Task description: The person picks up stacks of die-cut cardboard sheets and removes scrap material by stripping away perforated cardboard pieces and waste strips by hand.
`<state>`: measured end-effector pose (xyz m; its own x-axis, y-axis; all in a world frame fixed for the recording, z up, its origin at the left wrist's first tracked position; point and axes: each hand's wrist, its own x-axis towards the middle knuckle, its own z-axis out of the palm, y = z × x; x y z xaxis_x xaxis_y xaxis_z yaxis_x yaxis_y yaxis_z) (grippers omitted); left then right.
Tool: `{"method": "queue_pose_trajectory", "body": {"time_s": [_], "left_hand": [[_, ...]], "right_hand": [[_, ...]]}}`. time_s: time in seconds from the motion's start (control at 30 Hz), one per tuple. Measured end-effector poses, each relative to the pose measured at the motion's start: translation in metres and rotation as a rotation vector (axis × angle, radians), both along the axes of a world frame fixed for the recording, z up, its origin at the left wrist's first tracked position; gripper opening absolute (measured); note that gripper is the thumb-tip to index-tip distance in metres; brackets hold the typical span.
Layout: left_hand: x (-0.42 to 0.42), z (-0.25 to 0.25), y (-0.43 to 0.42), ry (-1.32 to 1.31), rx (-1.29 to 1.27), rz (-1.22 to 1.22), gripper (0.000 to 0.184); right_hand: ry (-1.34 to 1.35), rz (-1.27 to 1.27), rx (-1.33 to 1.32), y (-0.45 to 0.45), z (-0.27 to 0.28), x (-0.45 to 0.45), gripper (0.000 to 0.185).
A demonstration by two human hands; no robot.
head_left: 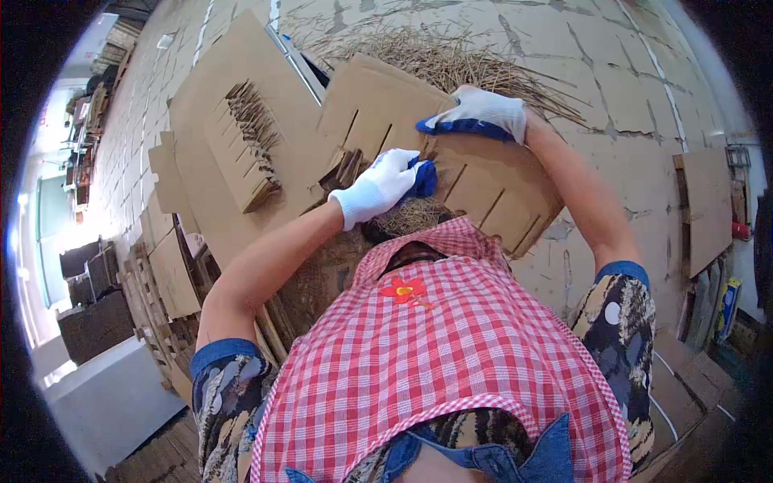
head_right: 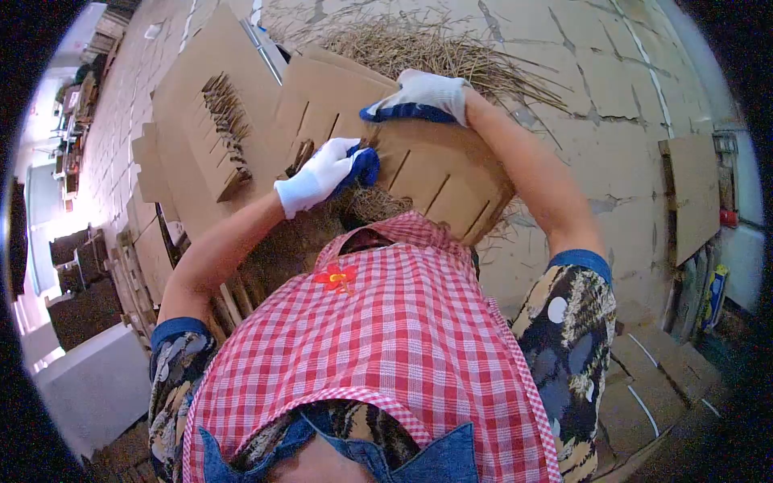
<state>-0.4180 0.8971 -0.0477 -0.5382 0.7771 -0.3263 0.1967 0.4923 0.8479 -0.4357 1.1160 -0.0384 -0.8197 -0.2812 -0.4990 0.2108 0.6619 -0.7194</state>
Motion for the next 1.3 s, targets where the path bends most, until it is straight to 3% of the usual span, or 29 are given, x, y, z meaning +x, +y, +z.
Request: {"method": "queue_pose_trajectory", "body": {"time_s": [0.07,0.13,0.23,0.33,0.37,0.43,0.5,0.53,0.57,0.63,0.67,0.73,0.77,0.83,1.0,1.1,1.13,1.23,1.27,1.3], "left_hand": [[-0.007,-0.012,0.007,-0.094,-0.057,0.085,0.033],[-0.006,-0.011,0.006,-0.147,-0.088,0.130,0.032],[-0.012,0.028,0.005,-0.459,-0.075,0.131,0.032],[0.010,0.082,-0.001,-0.447,0.080,0.233,0.034],[0.023,0.088,-0.012,-0.401,0.134,0.230,0.034],[0.024,0.095,-0.045,-0.339,0.190,0.214,0.035],[0.018,0.082,-0.082,-0.298,-0.039,0.207,0.033],[0.018,0.065,-0.083,-0.300,-0.027,0.203,0.033],[0.019,0.042,-0.082,0.061,-0.121,0.024,0.034],[0.016,0.019,-0.074,0.792,-0.318,-0.330,0.042],[0.012,0.016,-0.064,0.801,-0.313,-0.326,0.042],[0.005,0.022,-0.028,0.399,-0.051,-0.071,0.049],[0.005,0.025,-0.015,0.407,-0.047,-0.061,0.049],[0.003,0.035,0.007,0.090,0.234,0.159,0.053],[-0.008,0.053,0.026,0.045,0.189,0.418,0.045],[-0.020,0.053,0.025,0.512,0.055,0.329,0.040],[-0.019,0.056,0.022,0.516,0.055,0.338,0.040],[-0.007,0.079,0.014,-0.128,0.093,0.290,0.036],[-0.001,0.091,0.005,-0.127,0.097,0.291,0.036],[0.006,0.104,-0.012,-0.291,0.135,0.355,0.034]], "right_hand": [[0.180,0.017,0.108,-0.007,0.002,-0.003,0.076],[0.138,0.074,0.119,-0.014,0.013,-0.001,0.072],[0.071,0.165,0.156,-0.010,0.024,0.004,0.064],[0.188,0.083,-0.355,0.027,-0.009,0.022,0.049],[0.183,0.089,-0.352,0.041,-0.008,0.031,0.049],[0.279,-0.139,-0.498,0.072,-0.003,0.045,0.041],[0.299,-0.177,-0.510,0.112,-0.024,0.058,0.040],[0.322,-0.210,-0.524,0.119,-0.023,0.060,0.041],[0.325,-0.203,-0.512,0.124,-0.021,0.060,0.041],[0.199,-0.439,-0.628,0.107,-0.002,0.069,0.040],[0.139,-0.558,-0.687,0.100,0.006,0.073,0.040],[0.129,-0.595,-0.693,0.090,0.016,0.073,0.040],[0.108,-0.635,-0.702,0.086,0.020,0.072,0.039],[0.095,-0.657,-0.706,0.083,0.024,0.072,0.039],[0.183,-0.627,-0.711,0.074,0.018,0.076,0.037],[0.177,-0.616,-0.728,0.064,0.028,0.073,0.034],[0.163,-0.591,-0.712,0.063,0.027,0.072,0.034],[0.137,-0.542,-0.668,0.069,0.020,0.075,0.032],[0.139,-0.602,-0.688,0.077,0.002,0.078,0.031],[0.142,-0.666,-0.711,0.083,-0.014,0.083,0.031]]}}
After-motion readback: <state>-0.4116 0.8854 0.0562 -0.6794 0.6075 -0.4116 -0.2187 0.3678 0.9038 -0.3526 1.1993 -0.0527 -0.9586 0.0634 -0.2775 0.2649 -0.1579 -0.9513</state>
